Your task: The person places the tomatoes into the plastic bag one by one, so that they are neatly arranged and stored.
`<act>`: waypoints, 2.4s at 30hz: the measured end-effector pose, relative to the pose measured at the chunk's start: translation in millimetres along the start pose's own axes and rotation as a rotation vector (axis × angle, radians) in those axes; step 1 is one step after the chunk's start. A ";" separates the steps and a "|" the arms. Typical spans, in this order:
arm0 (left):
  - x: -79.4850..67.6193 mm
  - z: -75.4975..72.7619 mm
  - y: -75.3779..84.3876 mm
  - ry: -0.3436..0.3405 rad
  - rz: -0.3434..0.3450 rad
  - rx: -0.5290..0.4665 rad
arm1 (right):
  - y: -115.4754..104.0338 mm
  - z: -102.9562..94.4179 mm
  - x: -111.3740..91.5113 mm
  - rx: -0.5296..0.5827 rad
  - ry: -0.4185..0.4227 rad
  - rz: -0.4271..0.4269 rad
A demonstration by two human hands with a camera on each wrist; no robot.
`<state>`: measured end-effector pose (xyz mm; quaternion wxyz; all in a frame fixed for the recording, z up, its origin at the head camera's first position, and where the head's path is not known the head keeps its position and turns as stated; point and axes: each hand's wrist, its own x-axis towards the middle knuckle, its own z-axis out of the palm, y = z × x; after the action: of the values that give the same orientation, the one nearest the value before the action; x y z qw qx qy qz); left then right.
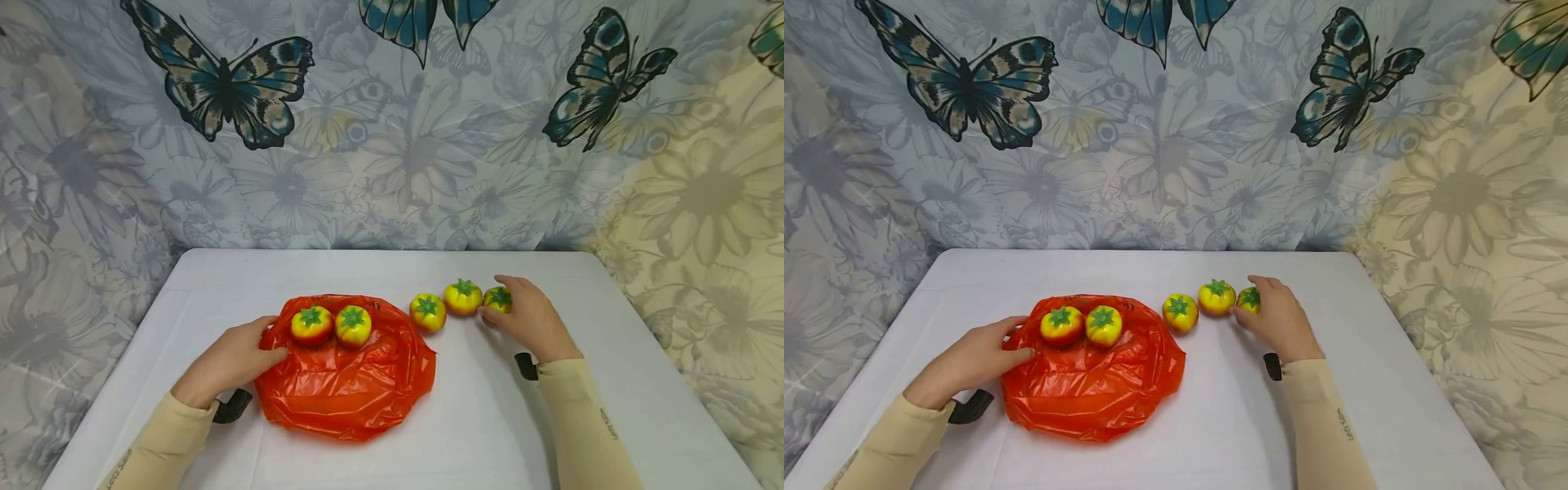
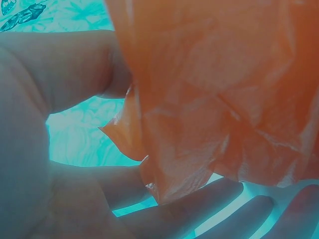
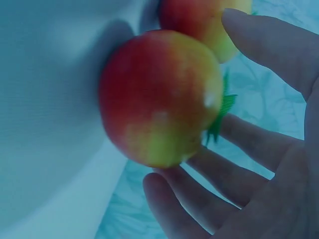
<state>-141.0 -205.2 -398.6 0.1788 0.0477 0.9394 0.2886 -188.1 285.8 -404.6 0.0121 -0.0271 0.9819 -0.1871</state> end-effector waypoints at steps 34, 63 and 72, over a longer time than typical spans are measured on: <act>-0.6 -1.7 0.6 0.006 0.005 -0.005 | -22.8 -27.4 -13.8 0.051 0.060 -0.059; 1.8 -1.4 -2.9 0.027 0.030 -0.017 | -203.8 38.2 -47.1 0.100 -0.087 -0.485; 1.5 -2.2 -3.0 0.012 0.028 -0.030 | -243.7 69.7 -53.7 0.035 -0.209 -0.562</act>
<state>-143.2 -208.5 -399.0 0.1698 0.0564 0.9352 0.3055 -120.3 37.1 -379.0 0.0610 -0.3169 0.9259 -0.1963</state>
